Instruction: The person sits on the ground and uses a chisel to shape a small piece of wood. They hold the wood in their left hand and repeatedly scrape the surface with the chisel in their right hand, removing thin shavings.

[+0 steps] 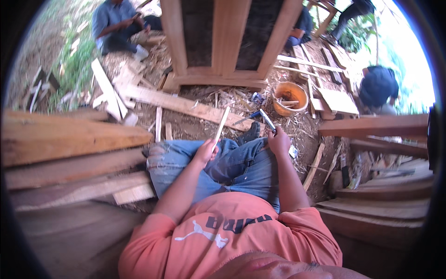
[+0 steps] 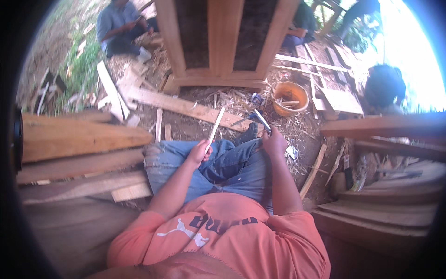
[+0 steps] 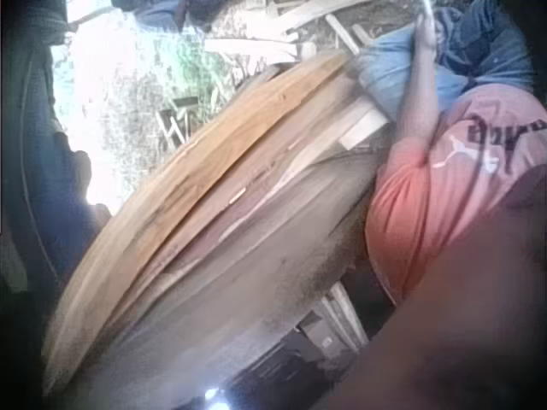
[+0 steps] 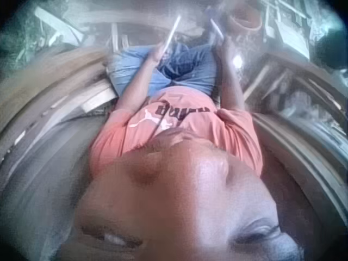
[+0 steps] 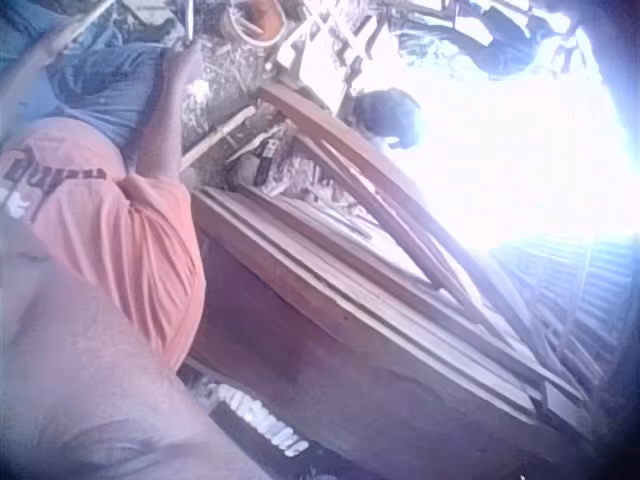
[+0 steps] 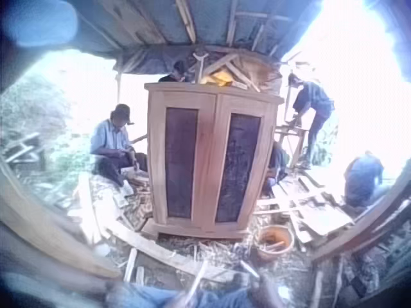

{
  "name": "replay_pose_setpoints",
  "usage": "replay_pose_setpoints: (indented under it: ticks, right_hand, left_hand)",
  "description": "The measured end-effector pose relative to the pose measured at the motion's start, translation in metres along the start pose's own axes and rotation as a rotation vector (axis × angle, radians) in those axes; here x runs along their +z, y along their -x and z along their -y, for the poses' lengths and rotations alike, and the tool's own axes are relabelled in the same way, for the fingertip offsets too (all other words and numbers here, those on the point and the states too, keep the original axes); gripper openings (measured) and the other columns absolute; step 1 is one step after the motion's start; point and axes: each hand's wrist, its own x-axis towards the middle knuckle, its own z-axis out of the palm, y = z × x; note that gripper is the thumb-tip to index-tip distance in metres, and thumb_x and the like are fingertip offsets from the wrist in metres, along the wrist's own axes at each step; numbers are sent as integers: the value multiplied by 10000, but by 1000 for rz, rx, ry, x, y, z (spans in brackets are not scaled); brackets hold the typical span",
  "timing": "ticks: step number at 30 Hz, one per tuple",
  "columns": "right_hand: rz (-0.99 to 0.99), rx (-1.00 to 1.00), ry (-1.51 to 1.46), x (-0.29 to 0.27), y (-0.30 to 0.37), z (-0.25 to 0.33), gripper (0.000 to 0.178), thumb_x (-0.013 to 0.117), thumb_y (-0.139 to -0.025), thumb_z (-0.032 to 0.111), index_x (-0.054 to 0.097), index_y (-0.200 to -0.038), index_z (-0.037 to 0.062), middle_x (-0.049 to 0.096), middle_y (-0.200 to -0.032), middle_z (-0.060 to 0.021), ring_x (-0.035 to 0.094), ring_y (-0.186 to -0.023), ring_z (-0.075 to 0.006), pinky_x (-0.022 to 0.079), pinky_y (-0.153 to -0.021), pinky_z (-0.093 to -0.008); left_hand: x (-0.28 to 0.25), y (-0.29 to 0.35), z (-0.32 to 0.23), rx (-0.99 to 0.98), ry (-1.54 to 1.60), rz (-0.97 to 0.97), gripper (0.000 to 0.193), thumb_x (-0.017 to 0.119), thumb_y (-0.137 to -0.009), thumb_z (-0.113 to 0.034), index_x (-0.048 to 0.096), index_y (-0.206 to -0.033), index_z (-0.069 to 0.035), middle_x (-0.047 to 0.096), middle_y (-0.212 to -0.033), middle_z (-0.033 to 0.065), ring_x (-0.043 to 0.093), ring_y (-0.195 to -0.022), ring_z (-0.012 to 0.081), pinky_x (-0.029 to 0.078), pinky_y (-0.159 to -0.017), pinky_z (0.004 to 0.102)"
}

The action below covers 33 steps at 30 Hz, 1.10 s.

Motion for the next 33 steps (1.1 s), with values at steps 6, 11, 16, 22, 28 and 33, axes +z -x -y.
replay_pose_setpoints:
  ticks: [6, 11, 16, 22, 28, 33]
  right_hand:
    - [-6, -105, 175, 11, 3, 11, 529, 612, -980, 582, 693, -882, 68, 717, -827, -208, 690, -820, -461, 526, -722, -546]
    - [85, -333, 171, 25, 39, 49, 540, 597, -991, 586, 700, -871, 69, 702, -789, -204, 687, -793, -441, 514, -709, -539]
    - [201, -402, 292, 27, 39, 69, 581, 564, -987, 635, 704, -839, 91, 714, -790, -187, 708, -815, -399, 528, -728, -511]
    - [254, -415, 289, 48, 51, 80, 600, 553, -988, 645, 728, -868, 84, 724, -810, -188, 710, -832, -403, 533, -745, -523]
    - [334, -222, 284, 50, 48, 94, 647, 512, -991, 680, 760, -893, 90, 743, -884, -209, 715, -898, -417, 541, -785, -537]
    - [358, -234, 275, 49, 44, 94, 669, 499, -990, 697, 778, -921, 92, 750, -914, -216, 719, -921, -419, 549, -804, -528]
  left_hand:
    - [2, 0, -10, -32, 79, 133, 329, 433, -1123, -364, 567, -1269, -100, 506, -736, -13, 387, -510, 51, 310, -436, 233]
    - [14, 5, -14, -123, -46, 212, 340, 418, -1128, -384, 579, -1256, -114, 421, -711, -58, 333, -524, 30, 262, -459, 219]
    - [15, 5, -11, -162, -59, 222, 341, 420, -1126, -387, 579, -1249, -111, 418, -713, -66, 327, -530, 28, 263, -468, 220]
    - [13, 4, -9, -181, 10, 238, 337, 422, -1125, -387, 575, -1232, -107, 423, -719, -64, 326, -519, 28, 253, -462, 224]
    - [14, -1, -2, -161, -76, 179, 350, 404, -1131, -392, 569, -1250, -108, 396, -691, -75, 307, -511, 30, 230, -459, 232]
    - [14, 0, -5, -184, -84, 169, 336, 396, -1133, -385, 567, -1230, -112, 396, -688, -76, 300, -501, 33, 223, -452, 237]
